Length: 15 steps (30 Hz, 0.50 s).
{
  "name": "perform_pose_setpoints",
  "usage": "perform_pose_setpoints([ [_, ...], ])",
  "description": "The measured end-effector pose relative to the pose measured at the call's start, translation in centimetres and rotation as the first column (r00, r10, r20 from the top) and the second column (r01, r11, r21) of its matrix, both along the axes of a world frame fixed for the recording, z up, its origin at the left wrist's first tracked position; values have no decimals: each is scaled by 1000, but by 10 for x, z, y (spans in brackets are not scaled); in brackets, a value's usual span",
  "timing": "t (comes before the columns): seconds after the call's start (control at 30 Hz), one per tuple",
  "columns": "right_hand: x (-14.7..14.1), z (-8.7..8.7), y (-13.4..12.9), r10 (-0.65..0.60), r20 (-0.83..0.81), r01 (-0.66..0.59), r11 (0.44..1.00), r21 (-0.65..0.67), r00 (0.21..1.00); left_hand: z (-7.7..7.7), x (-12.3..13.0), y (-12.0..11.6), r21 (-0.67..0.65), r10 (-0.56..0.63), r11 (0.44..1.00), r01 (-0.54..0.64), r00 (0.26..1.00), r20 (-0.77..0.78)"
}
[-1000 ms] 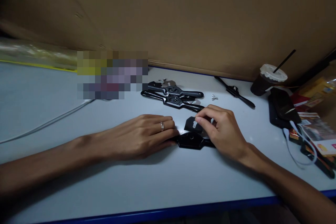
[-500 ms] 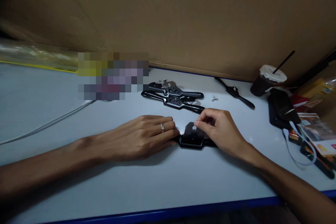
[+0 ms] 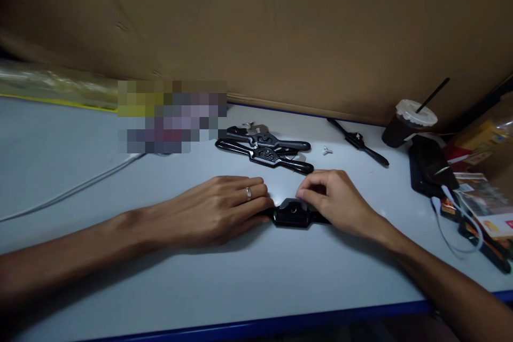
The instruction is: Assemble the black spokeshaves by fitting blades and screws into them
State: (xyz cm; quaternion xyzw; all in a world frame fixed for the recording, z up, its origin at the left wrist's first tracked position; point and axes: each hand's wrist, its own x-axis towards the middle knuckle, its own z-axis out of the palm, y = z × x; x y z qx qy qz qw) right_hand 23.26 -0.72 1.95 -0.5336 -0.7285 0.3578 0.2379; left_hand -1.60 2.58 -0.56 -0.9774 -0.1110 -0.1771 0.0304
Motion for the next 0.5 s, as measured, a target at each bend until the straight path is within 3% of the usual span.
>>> perform_pose_setpoints([
  [0.07, 9, -2, 6, -108, 48, 97, 976, 196, 993, 2, 0, 0, -36, 10, 999, -11, 1000, -17],
  [0.13, 21, -6, 16, -263, 133, 178, 876, 449, 956, 4, -1, -1, -66, 13, 998, -15, 999, -30],
  [0.2, 34, -12, 26, -332, 236, 142, 804, 578, 913, 5, 0, -1, -80, 14, 997, -17, 999, -40],
  [0.37, 49, -24, 42, -191, 516, -147, 827, 543, 835, 6, 1, -1, -92, 27, 995, -32, 998, -54],
  [0.5, 47, -20, 40, -152, 564, -186, 848, 496, 812, 5, 0, -1, -95, 34, 995, -40, 997, -70],
])
